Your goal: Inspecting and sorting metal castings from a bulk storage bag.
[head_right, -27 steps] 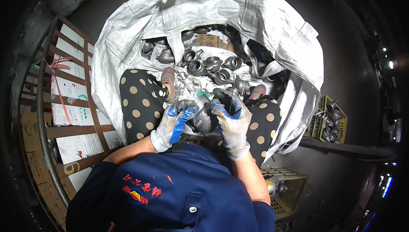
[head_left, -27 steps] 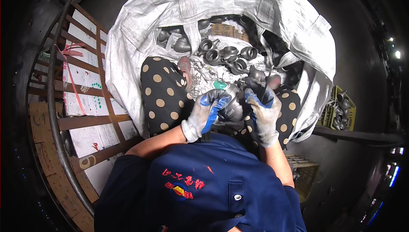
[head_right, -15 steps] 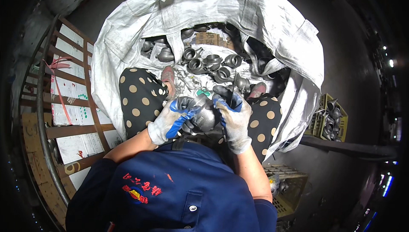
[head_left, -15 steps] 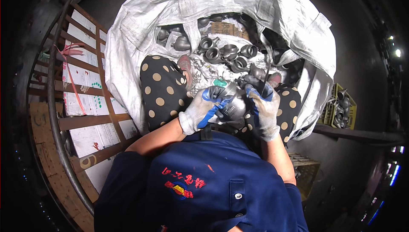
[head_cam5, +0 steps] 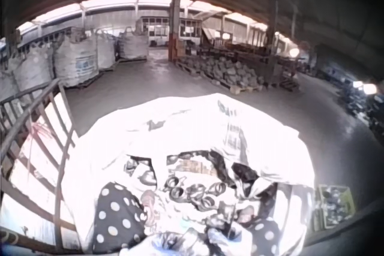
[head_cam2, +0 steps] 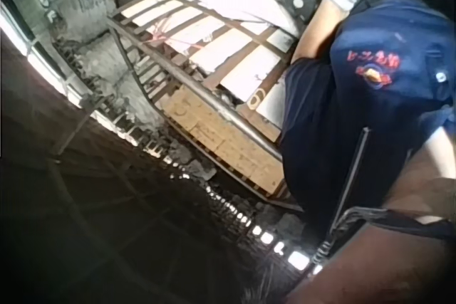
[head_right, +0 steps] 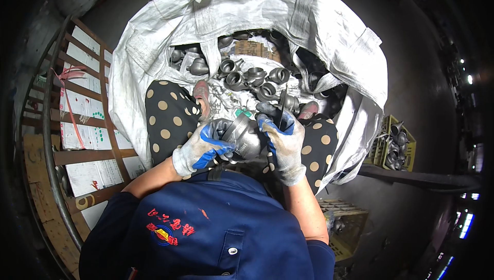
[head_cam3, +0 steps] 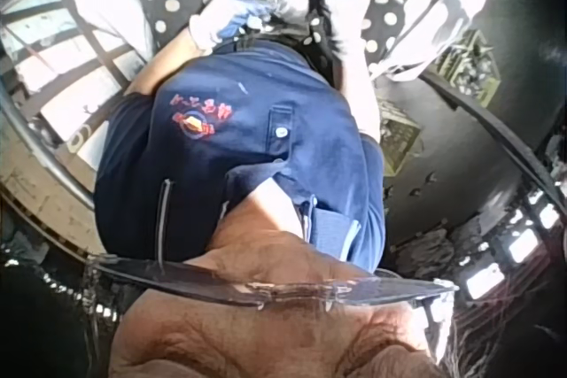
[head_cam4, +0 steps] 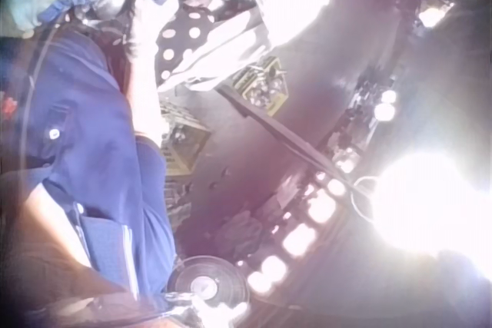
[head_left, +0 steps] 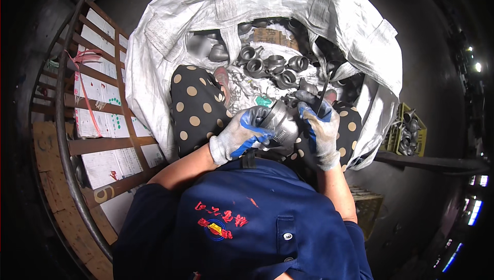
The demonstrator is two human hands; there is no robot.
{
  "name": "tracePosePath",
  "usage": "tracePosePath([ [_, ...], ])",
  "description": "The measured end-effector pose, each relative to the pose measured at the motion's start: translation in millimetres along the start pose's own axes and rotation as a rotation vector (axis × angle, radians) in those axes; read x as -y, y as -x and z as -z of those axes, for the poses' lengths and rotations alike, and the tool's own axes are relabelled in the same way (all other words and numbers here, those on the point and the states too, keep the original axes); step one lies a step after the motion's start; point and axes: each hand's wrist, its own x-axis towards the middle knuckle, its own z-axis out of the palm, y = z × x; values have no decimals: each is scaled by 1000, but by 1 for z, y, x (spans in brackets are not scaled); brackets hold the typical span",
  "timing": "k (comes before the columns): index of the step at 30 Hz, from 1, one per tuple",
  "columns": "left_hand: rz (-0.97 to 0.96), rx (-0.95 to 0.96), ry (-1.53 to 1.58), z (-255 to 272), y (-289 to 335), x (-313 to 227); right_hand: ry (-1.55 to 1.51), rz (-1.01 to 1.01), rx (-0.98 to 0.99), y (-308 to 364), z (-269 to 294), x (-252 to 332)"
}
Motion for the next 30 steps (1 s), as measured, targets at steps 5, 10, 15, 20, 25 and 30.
tracePosePath([
  [5,-25,-152,11,-3,7,6,-76,-16,7,6,-12,11],
  [10,-129,-245,-1036,-39,0,-17,56,79,99,8,-14,10],
  [15,-303,-140,-854,-13,11,-7,-129,-183,-69,10,-8,15],
  [20,-88,-265,-791,-34,3,-16,690,455,288,12,35,-84],
  [25,-217,-265,-677,-16,-3,7,118,-295,391,12,15,-60],
  [30,-117,-251,-278,0,-6,0,163,137,277,1,21,-70],
])
